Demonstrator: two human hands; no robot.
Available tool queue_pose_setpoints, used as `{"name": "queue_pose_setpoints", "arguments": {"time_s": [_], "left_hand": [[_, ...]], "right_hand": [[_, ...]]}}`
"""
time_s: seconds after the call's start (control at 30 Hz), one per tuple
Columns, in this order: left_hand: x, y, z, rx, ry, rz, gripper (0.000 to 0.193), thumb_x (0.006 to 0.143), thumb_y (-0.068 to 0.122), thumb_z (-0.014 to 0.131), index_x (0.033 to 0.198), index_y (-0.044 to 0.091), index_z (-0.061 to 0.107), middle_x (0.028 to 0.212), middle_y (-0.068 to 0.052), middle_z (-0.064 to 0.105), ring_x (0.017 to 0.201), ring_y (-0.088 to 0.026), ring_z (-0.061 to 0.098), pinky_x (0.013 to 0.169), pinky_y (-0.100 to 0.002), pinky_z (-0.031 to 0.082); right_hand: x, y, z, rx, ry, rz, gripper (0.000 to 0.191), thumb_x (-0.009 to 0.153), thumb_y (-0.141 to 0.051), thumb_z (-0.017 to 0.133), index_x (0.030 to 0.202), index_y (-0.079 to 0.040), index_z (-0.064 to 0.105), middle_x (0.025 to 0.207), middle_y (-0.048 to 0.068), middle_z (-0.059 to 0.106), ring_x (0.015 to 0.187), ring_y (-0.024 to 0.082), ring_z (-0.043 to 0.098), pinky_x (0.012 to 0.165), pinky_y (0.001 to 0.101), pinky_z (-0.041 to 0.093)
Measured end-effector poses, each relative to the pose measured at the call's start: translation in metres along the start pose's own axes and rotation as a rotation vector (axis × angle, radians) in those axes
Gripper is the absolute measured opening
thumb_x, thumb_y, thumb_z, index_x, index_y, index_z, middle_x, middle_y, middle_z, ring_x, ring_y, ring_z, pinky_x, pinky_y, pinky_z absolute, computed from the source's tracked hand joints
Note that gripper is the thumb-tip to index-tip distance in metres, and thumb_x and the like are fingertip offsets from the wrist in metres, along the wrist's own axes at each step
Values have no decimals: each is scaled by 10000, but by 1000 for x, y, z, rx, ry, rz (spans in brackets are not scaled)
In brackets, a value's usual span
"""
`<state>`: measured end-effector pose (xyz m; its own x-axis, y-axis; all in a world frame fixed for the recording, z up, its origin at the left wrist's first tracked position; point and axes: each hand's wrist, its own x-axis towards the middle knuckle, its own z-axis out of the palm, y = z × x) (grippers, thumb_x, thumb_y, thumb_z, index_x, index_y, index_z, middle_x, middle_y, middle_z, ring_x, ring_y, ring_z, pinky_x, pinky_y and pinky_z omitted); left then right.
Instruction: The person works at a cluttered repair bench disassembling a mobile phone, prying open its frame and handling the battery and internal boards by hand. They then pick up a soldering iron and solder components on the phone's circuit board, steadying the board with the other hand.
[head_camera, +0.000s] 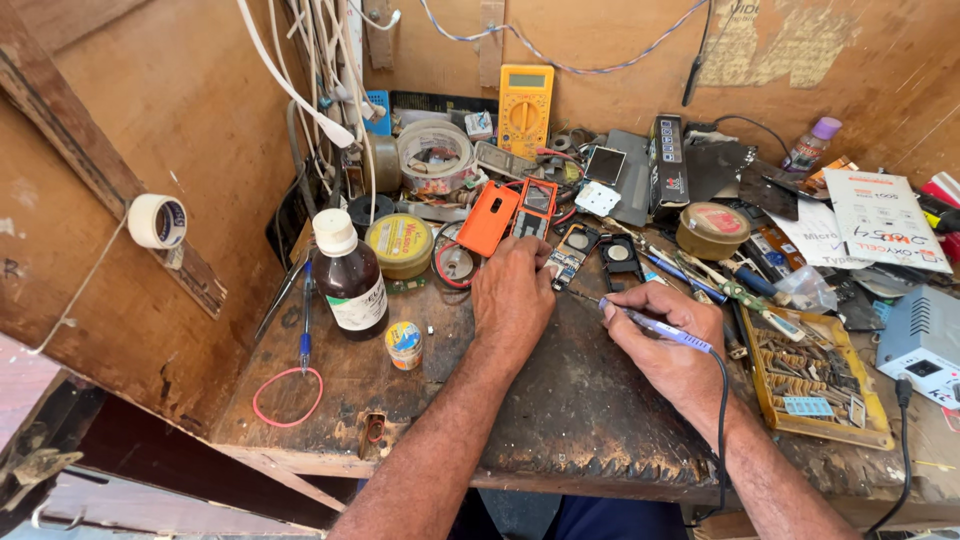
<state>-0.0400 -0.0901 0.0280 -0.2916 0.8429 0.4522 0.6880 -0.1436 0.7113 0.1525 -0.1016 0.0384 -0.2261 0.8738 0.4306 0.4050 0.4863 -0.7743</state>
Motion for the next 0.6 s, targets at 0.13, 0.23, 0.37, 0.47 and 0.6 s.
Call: {"name": "queue_pose_setpoints", "arguments": {"time_s": [0.13,0.23,0.37,0.47,0.6], "left_hand": [[0,0,-1,-1,-12,-17,213,821,109,782,1023,70,727,998,-89,714,941,-315,698,799,-462,531],[1,0,0,0,-21,-19,214,823,115,784,1025,72,727,1002,-86,714,945,-312,700,803,-460,532],[1,0,-1,8,-36,-36,210,832,123,781,1028,73,727,1004,-87,712,950,-306,701,803,-457,534],[1,1,-1,16,-39,-31,206,842,123,778,1035,72,727,1008,-89,711,951,-307,701,811,-456,536],[2,2,-2,20,-51,-47,213,839,129,778,1038,73,726,1014,-87,708,955,-302,701,805,-456,536]], "right_hand": [[0,2,0,70,2,-2,171,874,-123,773,1010,-19,782,842,23,789,734,26,680,638,195,536],[0,2,0,67,0,-1,177,870,-124,779,1015,-21,786,836,22,789,729,24,676,631,194,530],[-1,1,1,38,-4,3,177,871,-128,784,1014,-26,793,821,16,788,706,23,655,609,201,514],[0,0,1,3,0,4,177,868,-133,788,1013,-31,797,809,10,788,692,21,649,597,204,512],[1,-1,1,-23,7,-2,169,863,-128,796,997,-24,799,800,22,787,688,31,642,600,207,511]]}}
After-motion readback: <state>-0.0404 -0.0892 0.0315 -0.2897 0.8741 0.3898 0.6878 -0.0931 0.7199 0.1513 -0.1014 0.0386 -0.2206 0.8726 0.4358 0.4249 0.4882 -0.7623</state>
